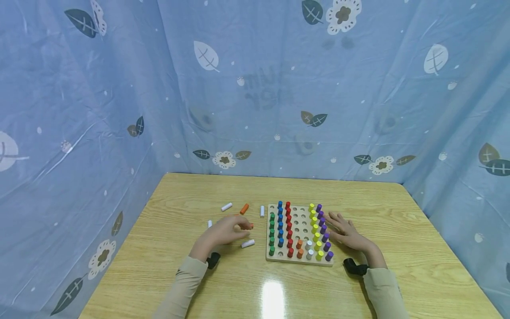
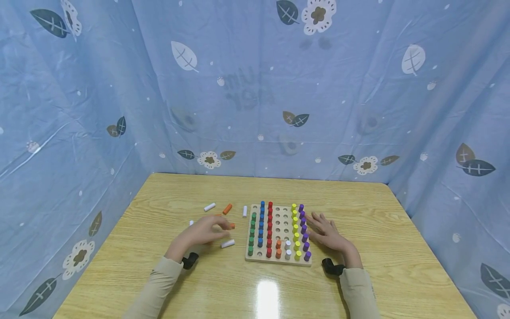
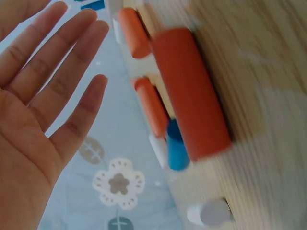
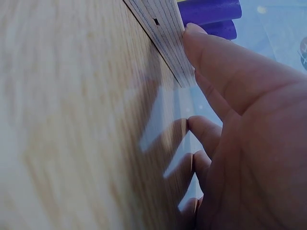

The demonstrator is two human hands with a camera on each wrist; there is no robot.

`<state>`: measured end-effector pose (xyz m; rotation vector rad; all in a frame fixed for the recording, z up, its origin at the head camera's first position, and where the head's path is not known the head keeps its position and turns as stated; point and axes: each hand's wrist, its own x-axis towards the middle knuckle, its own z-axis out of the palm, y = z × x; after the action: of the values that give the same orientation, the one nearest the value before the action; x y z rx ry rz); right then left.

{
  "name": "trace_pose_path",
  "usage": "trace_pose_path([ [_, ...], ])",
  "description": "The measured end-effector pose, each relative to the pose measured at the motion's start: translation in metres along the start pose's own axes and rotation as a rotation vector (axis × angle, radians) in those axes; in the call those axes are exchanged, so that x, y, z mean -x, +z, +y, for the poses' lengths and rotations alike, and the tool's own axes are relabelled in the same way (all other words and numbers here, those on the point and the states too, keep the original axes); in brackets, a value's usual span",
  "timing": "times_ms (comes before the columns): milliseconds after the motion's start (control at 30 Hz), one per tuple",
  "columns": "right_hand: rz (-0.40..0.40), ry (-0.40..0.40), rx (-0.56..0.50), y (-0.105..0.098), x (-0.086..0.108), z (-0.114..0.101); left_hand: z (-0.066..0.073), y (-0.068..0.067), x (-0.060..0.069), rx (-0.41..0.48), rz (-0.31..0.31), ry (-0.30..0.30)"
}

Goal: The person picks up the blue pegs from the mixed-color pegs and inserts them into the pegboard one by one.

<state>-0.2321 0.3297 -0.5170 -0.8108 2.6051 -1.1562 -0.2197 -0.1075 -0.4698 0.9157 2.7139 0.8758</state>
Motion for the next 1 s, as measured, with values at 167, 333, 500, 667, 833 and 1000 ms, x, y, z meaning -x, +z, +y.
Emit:
trace_pose_path([
  [167, -0.001, 0.004, 0.005, 0.0, 0.0, -0.002, -0.008, -0.005, 0.007, 0.022, 0.013, -0.045],
  [333, -0.004, 0.006, -0.003, 0.0, 0.0, -0.002, -0.017, -0.01, 0.013, 0.045, 0.018, -0.068],
  [500, 0.0, 0.014, 0.004, 0.0, -0.001, -0.001, -0.026, -0.014, 0.019, 0.01, 0.033, -0.076],
  [667, -0.004, 0.014, 0.003, 0.0, -0.002, 0.001, -0.035, -0.018, 0.023, -0.039, 0.053, -0.052],
  [833, -0.007, 0.016, -0.004, 0.0, -0.001, -0.001, -0.041, -0.021, 0.026, -0.119, 0.061, -0.003],
  [1000, -0.006, 0.008, -0.009, -0.001, -0.001, -0.002, -0.046, -0.025, 0.026, -0.139, 0.04, 0.023],
])
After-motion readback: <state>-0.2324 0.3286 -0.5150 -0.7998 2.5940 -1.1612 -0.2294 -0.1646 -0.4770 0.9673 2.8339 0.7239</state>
